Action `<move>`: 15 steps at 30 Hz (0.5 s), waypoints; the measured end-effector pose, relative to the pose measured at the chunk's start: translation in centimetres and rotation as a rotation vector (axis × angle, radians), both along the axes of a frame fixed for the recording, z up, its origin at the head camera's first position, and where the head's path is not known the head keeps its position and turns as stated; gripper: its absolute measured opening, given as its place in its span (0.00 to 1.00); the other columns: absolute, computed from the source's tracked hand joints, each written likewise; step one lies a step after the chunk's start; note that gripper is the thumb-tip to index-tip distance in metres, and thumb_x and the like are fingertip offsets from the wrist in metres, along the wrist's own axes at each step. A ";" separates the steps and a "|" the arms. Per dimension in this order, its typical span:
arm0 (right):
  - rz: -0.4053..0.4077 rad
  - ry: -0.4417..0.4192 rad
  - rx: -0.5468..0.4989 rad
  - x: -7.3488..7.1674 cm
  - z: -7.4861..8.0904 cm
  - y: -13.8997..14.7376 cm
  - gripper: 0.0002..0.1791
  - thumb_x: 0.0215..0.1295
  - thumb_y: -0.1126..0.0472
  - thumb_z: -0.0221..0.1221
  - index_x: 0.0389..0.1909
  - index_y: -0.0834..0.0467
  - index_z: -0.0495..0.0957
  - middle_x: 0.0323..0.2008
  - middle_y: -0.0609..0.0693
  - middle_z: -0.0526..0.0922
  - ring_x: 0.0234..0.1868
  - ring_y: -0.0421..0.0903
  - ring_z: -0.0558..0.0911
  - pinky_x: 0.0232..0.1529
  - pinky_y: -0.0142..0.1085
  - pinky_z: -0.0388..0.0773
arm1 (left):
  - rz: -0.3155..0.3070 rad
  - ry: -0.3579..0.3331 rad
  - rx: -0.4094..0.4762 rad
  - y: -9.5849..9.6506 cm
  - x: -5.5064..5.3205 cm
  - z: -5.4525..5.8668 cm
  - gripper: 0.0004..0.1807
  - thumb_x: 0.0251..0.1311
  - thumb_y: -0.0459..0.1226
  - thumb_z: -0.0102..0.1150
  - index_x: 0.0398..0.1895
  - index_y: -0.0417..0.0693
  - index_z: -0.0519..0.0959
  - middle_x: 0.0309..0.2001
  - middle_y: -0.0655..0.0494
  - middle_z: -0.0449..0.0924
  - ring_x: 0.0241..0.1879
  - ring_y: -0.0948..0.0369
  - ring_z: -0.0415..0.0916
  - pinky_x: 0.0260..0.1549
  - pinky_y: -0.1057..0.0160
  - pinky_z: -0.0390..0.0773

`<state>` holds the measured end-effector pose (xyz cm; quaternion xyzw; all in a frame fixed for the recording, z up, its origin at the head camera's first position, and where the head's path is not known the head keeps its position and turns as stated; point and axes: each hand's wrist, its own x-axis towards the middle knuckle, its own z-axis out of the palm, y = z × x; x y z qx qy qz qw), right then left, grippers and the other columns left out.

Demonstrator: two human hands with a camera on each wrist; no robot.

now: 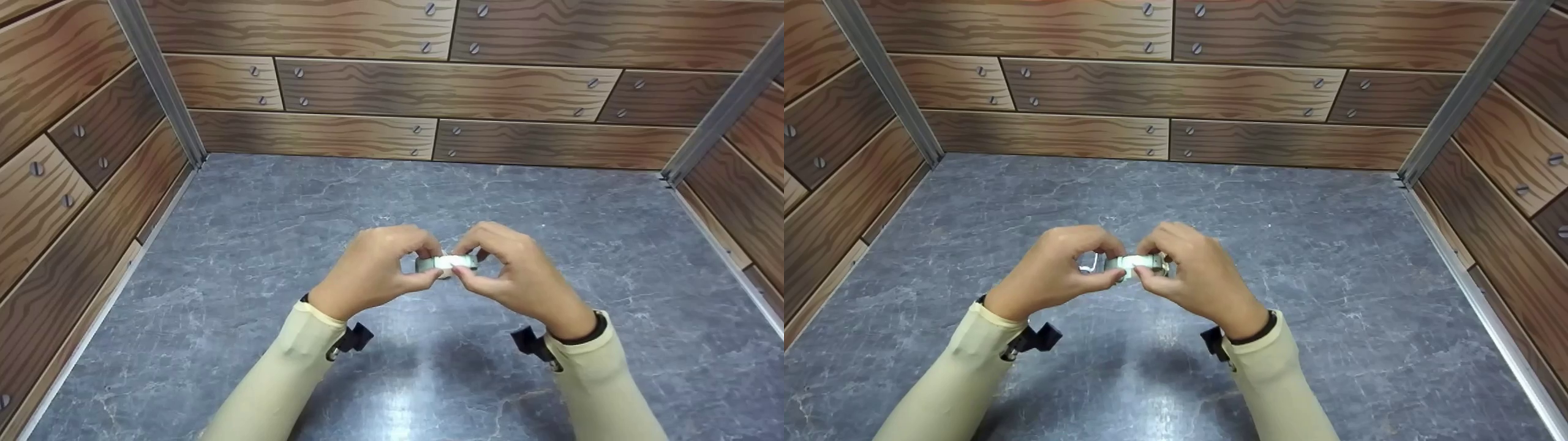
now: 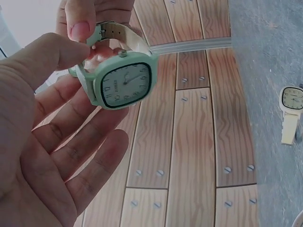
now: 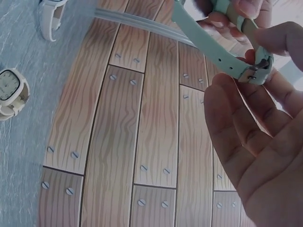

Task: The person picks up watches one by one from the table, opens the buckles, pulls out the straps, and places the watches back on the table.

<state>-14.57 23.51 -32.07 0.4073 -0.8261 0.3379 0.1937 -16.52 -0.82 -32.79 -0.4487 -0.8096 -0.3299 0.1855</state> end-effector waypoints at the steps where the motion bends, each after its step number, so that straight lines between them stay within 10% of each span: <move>1: -0.008 -0.004 0.012 0.0 -0.1 -0.1 0.11 0.62 0.69 0.69 0.41 0.52 0.82 0.39 0.40 0.83 0.40 0.38 0.80 0.41 0.34 0.82 | -0.001 0.004 -0.007 0.0 0.0 0.0 0.04 0.63 0.39 0.70 0.39 0.53 0.85 0.34 0.66 0.83 0.31 0.71 0.74 0.32 0.71 0.76; 15: 0.001 0.024 0.015 0.0 -0.2 -0.3 0.09 0.64 0.68 0.68 0.40 0.52 0.83 0.37 0.41 0.83 0.37 0.38 0.78 0.39 0.29 0.78 | -0.002 0.000 -0.027 0.1 0.0 -0.1 0.05 0.65 0.40 0.69 0.41 0.53 0.85 0.35 0.65 0.83 0.32 0.69 0.76 0.34 0.70 0.78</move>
